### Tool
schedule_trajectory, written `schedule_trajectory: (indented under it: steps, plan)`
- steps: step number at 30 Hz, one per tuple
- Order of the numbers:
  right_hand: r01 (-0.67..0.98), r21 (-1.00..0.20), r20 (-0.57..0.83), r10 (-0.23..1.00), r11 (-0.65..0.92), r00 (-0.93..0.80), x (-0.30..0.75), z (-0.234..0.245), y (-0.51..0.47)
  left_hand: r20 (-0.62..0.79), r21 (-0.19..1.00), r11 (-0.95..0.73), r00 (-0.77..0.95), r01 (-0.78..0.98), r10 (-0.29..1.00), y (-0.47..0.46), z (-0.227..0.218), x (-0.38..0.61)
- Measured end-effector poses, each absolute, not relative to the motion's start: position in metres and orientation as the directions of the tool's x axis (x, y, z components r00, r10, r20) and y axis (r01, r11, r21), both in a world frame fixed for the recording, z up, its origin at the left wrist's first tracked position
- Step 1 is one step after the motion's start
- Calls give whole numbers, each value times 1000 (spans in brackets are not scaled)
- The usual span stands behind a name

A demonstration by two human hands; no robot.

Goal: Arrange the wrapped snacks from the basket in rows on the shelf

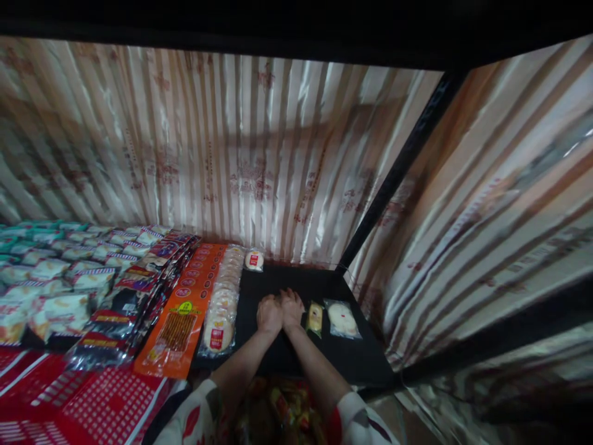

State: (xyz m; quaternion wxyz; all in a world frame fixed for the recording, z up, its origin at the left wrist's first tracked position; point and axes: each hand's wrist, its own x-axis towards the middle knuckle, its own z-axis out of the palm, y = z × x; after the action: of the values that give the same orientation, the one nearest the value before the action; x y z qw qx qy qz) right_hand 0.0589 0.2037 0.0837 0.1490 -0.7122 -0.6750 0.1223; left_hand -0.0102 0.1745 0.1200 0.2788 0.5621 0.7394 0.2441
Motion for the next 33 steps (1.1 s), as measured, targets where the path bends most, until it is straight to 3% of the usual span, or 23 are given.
schedule_trajectory:
  steps: [8,15,24,30,33]
  plan:
    - [918,-389,61,997,72,-53,55,78,159,-132,705,268,-250,657,959,122,118,-15]
    - [894,-402,65,980,196,-186,63,85,110,-37,703,195,-239,684,970,69,104,-19]
    - [748,-462,-77,819,476,-569,97,96,64,6,773,171,-277,611,961,21,92,-23]
    - [676,-457,-89,726,578,-681,113,89,54,-28,775,196,-278,600,960,7,94,-27]
    - [676,-426,-31,737,601,-675,113,83,50,-23,772,201,-289,603,957,4,98,-28]
